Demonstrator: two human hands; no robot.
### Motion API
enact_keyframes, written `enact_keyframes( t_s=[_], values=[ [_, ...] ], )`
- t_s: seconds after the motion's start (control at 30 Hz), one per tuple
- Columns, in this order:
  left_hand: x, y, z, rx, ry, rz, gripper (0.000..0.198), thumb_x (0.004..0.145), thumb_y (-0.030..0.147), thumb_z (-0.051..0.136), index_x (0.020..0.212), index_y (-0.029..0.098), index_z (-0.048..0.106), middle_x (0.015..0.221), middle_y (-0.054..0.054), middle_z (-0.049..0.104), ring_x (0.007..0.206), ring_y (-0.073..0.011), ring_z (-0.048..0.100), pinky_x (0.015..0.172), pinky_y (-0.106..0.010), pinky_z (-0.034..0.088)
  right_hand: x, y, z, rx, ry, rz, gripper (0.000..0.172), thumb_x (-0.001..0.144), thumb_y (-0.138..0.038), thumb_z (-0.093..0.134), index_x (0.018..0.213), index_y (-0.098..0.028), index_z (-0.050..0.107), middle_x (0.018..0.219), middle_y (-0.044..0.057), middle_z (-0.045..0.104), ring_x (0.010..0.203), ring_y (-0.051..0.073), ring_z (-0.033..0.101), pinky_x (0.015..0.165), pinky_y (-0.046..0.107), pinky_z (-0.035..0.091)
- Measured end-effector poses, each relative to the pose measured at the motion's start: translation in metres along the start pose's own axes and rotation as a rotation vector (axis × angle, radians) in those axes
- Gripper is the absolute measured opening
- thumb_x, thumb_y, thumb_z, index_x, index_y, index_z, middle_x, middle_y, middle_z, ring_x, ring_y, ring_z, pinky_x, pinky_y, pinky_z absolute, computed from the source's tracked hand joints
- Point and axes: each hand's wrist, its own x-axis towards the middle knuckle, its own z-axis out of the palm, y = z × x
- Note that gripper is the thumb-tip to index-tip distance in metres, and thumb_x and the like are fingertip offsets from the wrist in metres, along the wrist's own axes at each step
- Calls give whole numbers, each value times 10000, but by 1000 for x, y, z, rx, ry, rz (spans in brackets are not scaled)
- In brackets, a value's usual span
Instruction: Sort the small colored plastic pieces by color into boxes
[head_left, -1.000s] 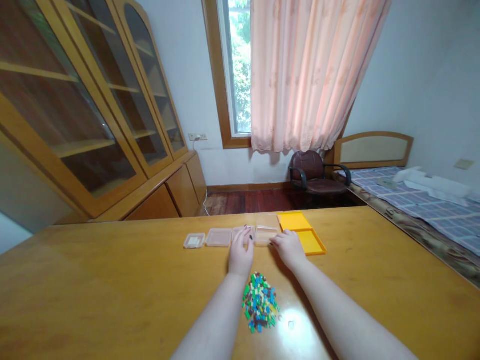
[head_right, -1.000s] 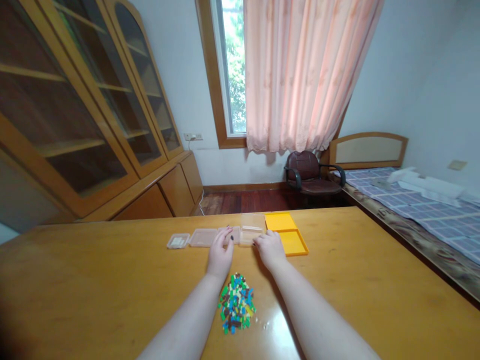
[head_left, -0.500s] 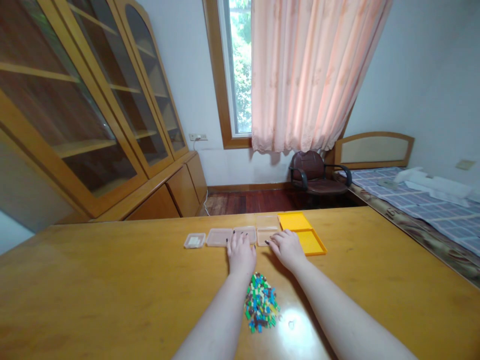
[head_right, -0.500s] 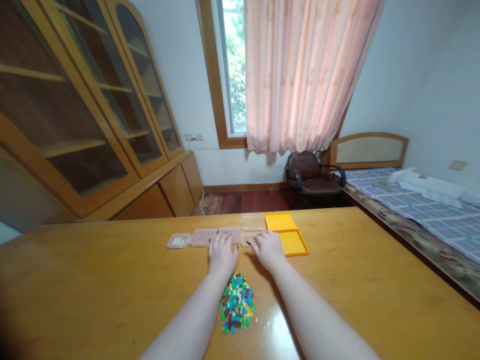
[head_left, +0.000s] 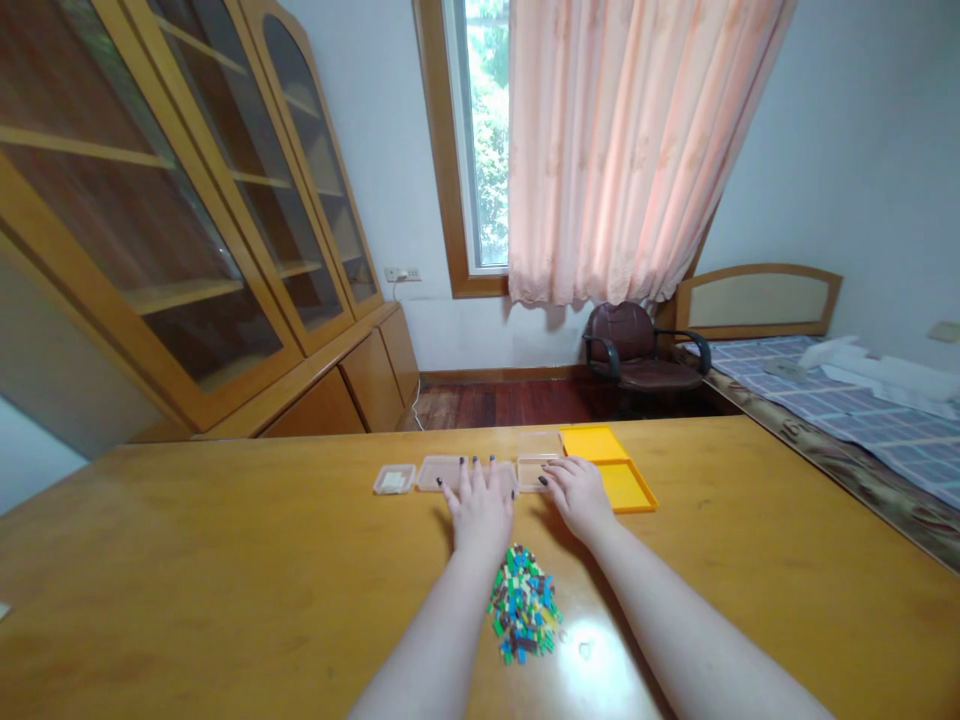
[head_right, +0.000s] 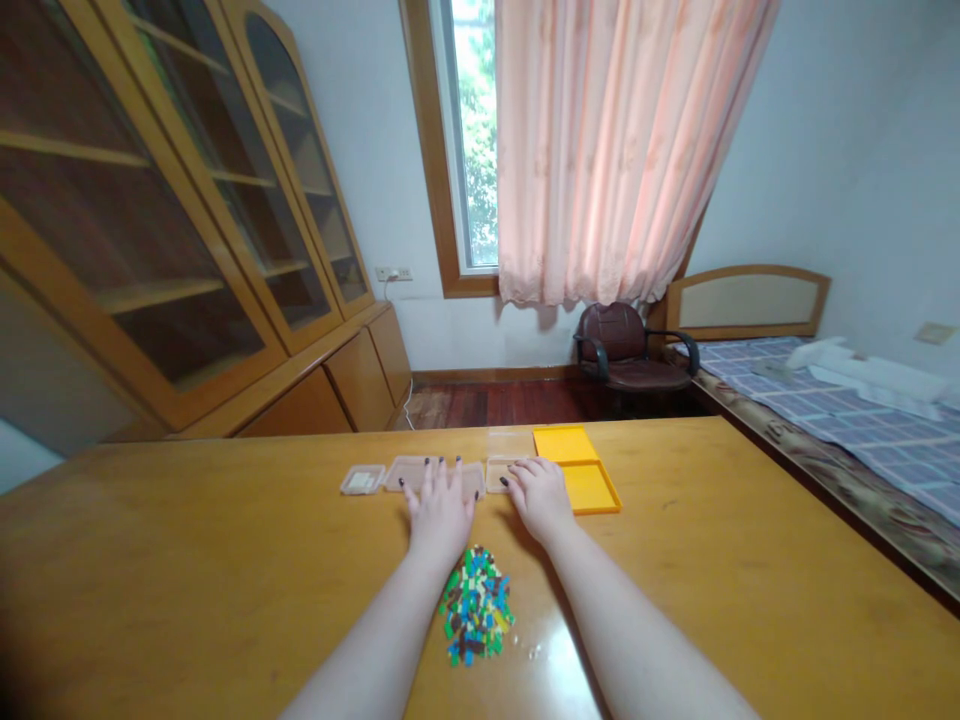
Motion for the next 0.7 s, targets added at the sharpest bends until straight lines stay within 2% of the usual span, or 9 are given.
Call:
enact_keyframes(
  t_s=[0.07, 0.13, 0.27, 0.37, 0.47, 0.57, 0.7],
  values=[
    [6, -10, 4, 31, -13, -9, 646, 787, 379, 458, 1379, 195, 275, 1443, -115, 256, 1334, -334, 115, 1005, -641, 16, 0, 0, -1, 17, 0, -4, 234, 863, -297, 467, 971, -202, 651, 1010, 54, 661, 966, 199, 533, 874, 351, 366],
    [11, -20, 12, 21, -61, 14, 690, 784, 438, 450, 1392, 190, 236, 1452, -103, 233, 1339, -342, 72, 992, -656, 0, 0, -1, -2, 32, 1, -8, 235, 862, -295, 466, 974, -200, 650, 1009, 57, 661, 968, 200, 534, 880, 354, 366],
    [16, -29, 23, -39, -129, 50, 672, 786, 418, 467, 1380, 180, 263, 1411, -130, 319, 1334, -338, 111, 985, -664, 21, 1, -3, -4, 59, -3, -9, 244, 862, -307, 462, 981, -200, 647, 1004, 59, 662, 968, 199, 536, 884, 358, 368],
    [17, -28, 20, -84, -78, 65, 606, 768, 348, 526, 1331, 195, 362, 1329, -137, 439, 1319, -325, 177, 995, -653, 4, 0, -4, -5, 68, -4, -5, 259, 859, -310, 461, 1017, -199, 634, 1018, 65, 656, 981, 207, 531, 890, 369, 368],
    [15, -27, 11, -127, -16, 68, 532, 768, 323, 537, 1276, 199, 438, 1273, -139, 492, 1288, -316, 257, 1018, -622, -15, 0, -4, -4, 75, -8, -6, 272, 855, -320, 466, 1036, -195, 626, 1012, 76, 654, 979, 212, 531, 888, 374, 373],
    [13, -29, 7, -145, 4, 86, 564, 765, 353, 538, 1292, 192, 420, 1302, -146, 459, 1285, -313, 264, 1040, -586, -10, 0, -4, -4, 88, -22, -18, 274, 853, -326, 472, 1032, -187, 626, 1006, 80, 653, 974, 213, 532, 887, 371, 374],
    [13, -32, 14, -124, -72, 117, 680, 741, 429, 540, 1347, 198, 334, 1397, -134, 340, 1319, -335, 177, 1021, -611, -14, 0, -4, -4, 102, -35, -24, 268, 849, -321, 481, 1024, -182, 628, 1009, 76, 653, 969, 212, 533, 892, 366, 371]
  ],
)
